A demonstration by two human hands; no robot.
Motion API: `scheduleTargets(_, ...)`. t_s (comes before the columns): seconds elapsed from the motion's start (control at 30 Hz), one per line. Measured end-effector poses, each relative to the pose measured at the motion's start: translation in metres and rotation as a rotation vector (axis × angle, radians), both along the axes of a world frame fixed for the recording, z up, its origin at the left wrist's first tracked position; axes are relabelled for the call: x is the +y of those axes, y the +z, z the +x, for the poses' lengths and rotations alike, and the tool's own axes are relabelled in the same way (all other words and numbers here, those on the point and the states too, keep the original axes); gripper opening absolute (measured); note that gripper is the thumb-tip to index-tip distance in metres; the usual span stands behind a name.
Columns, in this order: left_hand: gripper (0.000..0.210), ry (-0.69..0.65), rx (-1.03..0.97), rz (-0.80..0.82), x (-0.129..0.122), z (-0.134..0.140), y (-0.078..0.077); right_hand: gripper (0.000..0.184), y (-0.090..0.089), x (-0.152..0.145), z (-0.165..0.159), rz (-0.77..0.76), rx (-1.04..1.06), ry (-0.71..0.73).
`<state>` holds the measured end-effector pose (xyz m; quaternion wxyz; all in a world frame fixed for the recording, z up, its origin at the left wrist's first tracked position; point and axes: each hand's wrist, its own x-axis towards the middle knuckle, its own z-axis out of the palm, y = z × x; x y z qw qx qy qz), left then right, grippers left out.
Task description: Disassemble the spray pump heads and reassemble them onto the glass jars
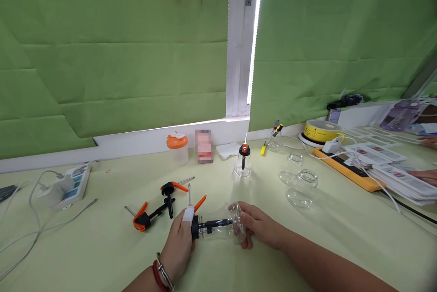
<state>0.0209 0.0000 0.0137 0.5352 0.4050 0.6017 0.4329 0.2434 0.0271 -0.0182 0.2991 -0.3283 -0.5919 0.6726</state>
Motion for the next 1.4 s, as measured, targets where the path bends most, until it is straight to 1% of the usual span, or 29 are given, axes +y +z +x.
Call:
scheduleTargets(0.1,0.044,-0.003,-0.025,-0.057,0.003,-0.001,-0.002,0.06,0.001,0.001,0.001,-0.006,-0.039,-0.005)
scheduleTargets(0.17,0.046,-0.018,-0.035,-0.06,0.006,-0.003,-0.002,0.064,0.004,0.0,0.004,0.021,-0.033,-0.003)
scheduleTargets(0.3,0.046,-0.008,-0.026,-0.054,0.007,-0.003,-0.001,0.084,0.008,-0.001,0.01,0.112,0.017,-0.016)
scheduleTargets(0.33,0.047,-0.009,-0.016,-0.051,0.007,-0.003,-0.001,0.086,0.007,-0.001,0.011,0.118,0.024,-0.015)
scheduleTargets(0.4,0.047,-0.009,-0.009,-0.045,0.006,-0.002,-0.002,0.081,0.005,0.0,0.011,0.1,0.029,-0.005)
scheduleTargets(0.53,0.044,-0.004,-0.017,-0.034,0.004,-0.002,-0.006,0.066,0.001,0.004,0.006,0.063,-0.008,-0.019)
scheduleTargets(0.67,0.043,-0.01,0.001,-0.05,0.004,-0.001,-0.007,0.055,0.005,0.005,0.005,0.124,-0.064,-0.03)
scheduleTargets(0.73,0.043,-0.016,0.0,-0.051,0.005,-0.001,-0.005,0.054,0.008,0.004,0.007,0.165,-0.082,-0.035)
scheduleTargets(0.77,0.044,-0.02,-0.003,-0.049,0.006,-0.001,-0.005,0.058,0.009,0.003,0.008,0.195,-0.084,-0.042)
scheduleTargets(0.87,0.044,-0.021,-0.018,-0.048,0.007,0.0,-0.003,0.081,0.01,0.0,0.012,0.33,-0.098,-0.062)
scheduleTargets(0.9,0.044,-0.021,-0.023,-0.057,0.007,0.0,-0.003,0.085,0.01,-0.001,0.013,0.369,-0.113,-0.063)
scheduleTargets(0.97,0.045,-0.013,-0.023,-0.074,0.007,0.001,-0.003,0.082,0.008,-0.001,0.013,0.398,-0.141,-0.066)
scheduleTargets(1.07,0.046,0.0,-0.008,-0.072,0.007,0.001,-0.002,0.075,0.004,0.002,0.011,0.333,-0.102,-0.053)
scheduleTargets(1.13,0.046,-0.012,-0.005,-0.061,0.006,0.002,-0.002,0.061,0.002,0.005,0.009,0.287,-0.07,-0.022)
scheduleTargets(1.2,0.046,-0.03,-0.013,-0.061,0.006,0.002,-0.003,0.045,0.001,0.007,0.007,0.281,-0.089,-0.01)
scheduleTargets(1.23,0.045,-0.03,-0.015,-0.067,0.006,0.001,-0.003,0.043,0.002,0.008,0.006,0.294,-0.116,-0.012)
scheduleTargets(1.3,0.044,-0.015,-0.012,-0.086,0.006,0.001,-0.003,0.047,0.004,0.008,0.007,0.335,-0.159,-0.028)
scheduleTargets(1.37,0.043,0.008,-0.005,-0.102,0.006,0.002,-0.003,0.047,0.005,0.008,0.009,0.366,-0.167,-0.039)
scheduleTargets(1.4,0.043,0.013,-0.006,-0.105,0.006,0.002,-0.002,0.05,0.005,0.007,0.011,0.372,-0.161,-0.04)
